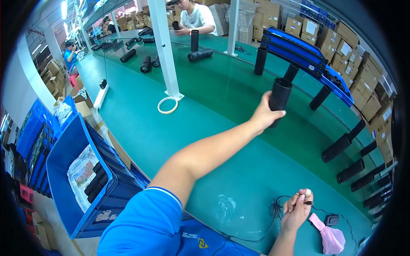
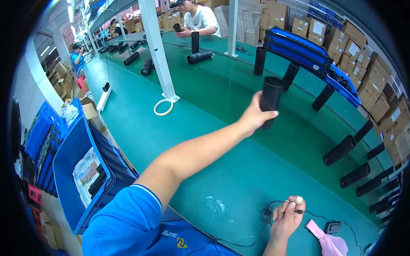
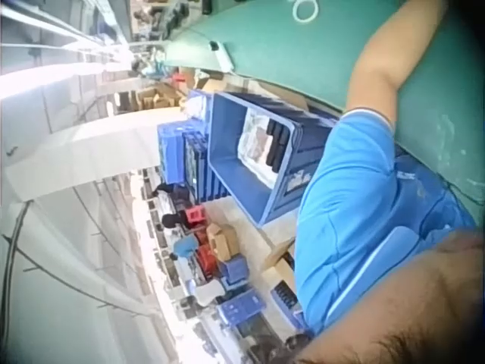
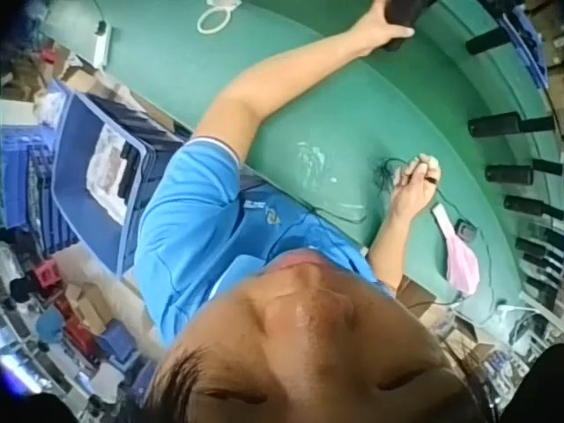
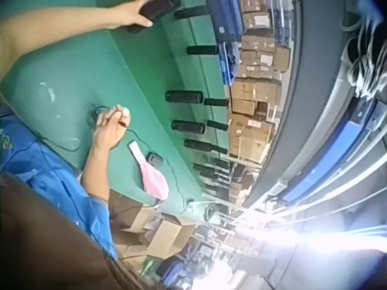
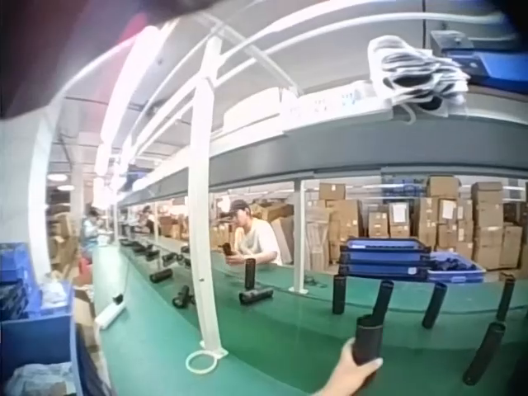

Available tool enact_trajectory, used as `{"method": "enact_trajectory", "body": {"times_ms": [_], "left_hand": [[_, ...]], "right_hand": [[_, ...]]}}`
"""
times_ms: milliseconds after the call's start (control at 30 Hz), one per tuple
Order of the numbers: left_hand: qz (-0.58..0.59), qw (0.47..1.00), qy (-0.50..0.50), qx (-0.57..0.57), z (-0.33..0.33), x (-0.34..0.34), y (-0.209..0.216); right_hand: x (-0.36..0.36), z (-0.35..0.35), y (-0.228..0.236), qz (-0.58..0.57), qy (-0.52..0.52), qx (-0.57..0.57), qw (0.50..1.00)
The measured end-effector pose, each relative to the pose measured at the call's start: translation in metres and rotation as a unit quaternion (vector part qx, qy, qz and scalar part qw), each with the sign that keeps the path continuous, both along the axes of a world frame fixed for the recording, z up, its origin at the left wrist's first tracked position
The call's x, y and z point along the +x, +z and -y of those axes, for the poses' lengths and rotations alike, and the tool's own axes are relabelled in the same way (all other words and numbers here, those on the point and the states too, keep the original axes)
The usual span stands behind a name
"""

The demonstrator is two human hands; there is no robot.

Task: Testing the LED functionality of cylindrical electronic devices by plugging them into a power cable and observing the light colors and sequences.

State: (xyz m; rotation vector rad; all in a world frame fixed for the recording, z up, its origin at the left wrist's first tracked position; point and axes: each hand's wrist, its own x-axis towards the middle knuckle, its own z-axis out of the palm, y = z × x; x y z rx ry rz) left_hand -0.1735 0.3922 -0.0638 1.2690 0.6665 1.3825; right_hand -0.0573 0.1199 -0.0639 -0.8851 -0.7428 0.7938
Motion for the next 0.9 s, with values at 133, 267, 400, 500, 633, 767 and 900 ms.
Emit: {"method": "enact_trajectory", "body": {"times_ms": [133,267,400,500,633,767,900], "left_hand": [[-0.112,0.993,0.018,0.027,-0.023,0.029,-0.025],[-0.202,0.973,0.066,0.095,-0.025,0.017,-0.044],[-0.173,0.966,0.078,0.177,-0.008,-0.046,-0.039],[-0.107,0.98,0.059,0.157,0.018,-0.141,-0.025],[-0.033,0.951,0.29,0.101,0.003,-0.271,-0.025],[-0.15,0.832,0.533,0.02,-0.051,-0.417,-0.033],[-0.404,0.719,0.565,-0.032,-0.089,-0.529,-0.043]], "right_hand": [[0.02,0.004,-0.012,0.035,0.029,-0.06,0.997],[0.022,-0.002,-0.014,0.052,0.03,-0.121,0.991],[0.023,-0.004,-0.02,0.088,0.063,-0.157,0.982],[0.024,-0.011,-0.032,0.104,0.084,-0.177,0.975],[0.022,-0.017,-0.056,0.112,0.08,-0.214,0.967],[0.025,-0.02,-0.055,0.077,0.095,-0.249,0.961],[0.043,-0.015,-0.077,0.109,0.091,-0.229,0.963]]}}
